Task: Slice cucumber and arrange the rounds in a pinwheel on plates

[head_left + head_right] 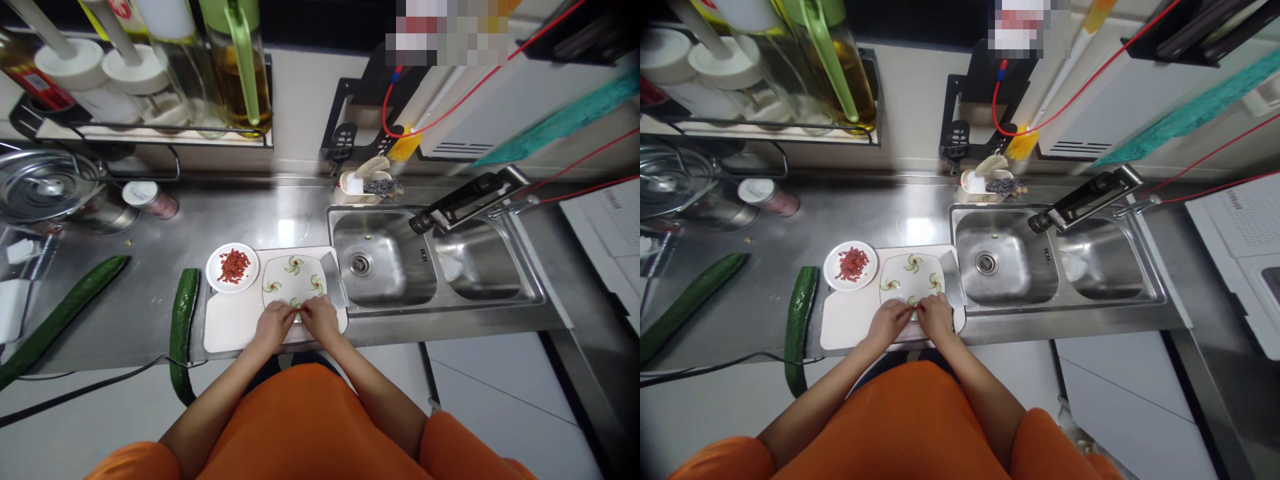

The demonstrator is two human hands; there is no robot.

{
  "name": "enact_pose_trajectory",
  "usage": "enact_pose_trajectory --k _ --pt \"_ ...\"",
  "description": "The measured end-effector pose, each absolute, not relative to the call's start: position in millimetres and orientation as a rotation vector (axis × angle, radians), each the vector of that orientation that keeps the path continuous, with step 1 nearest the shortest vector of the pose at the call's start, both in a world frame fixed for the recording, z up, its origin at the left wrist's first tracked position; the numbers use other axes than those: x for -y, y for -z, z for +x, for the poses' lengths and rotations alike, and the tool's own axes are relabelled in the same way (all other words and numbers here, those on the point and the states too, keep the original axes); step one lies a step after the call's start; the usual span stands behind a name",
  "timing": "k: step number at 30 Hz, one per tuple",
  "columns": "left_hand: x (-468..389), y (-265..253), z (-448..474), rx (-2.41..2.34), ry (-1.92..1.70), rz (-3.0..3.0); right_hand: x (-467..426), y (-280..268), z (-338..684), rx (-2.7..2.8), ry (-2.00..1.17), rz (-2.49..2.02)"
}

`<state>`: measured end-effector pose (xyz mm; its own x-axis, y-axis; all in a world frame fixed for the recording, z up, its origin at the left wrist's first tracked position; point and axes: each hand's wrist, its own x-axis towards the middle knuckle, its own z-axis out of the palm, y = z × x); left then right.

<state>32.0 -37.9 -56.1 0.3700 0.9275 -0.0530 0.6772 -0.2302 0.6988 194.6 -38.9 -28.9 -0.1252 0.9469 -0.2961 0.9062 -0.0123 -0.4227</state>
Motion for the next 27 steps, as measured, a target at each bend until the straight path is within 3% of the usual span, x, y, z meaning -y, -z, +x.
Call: enact_pose_trajectory --k 27 --pt "39.1 55.7 31.2 -1.407 -0.562 1.992 41.1 32.6 197.2 2.132 -0.778 -1.987"
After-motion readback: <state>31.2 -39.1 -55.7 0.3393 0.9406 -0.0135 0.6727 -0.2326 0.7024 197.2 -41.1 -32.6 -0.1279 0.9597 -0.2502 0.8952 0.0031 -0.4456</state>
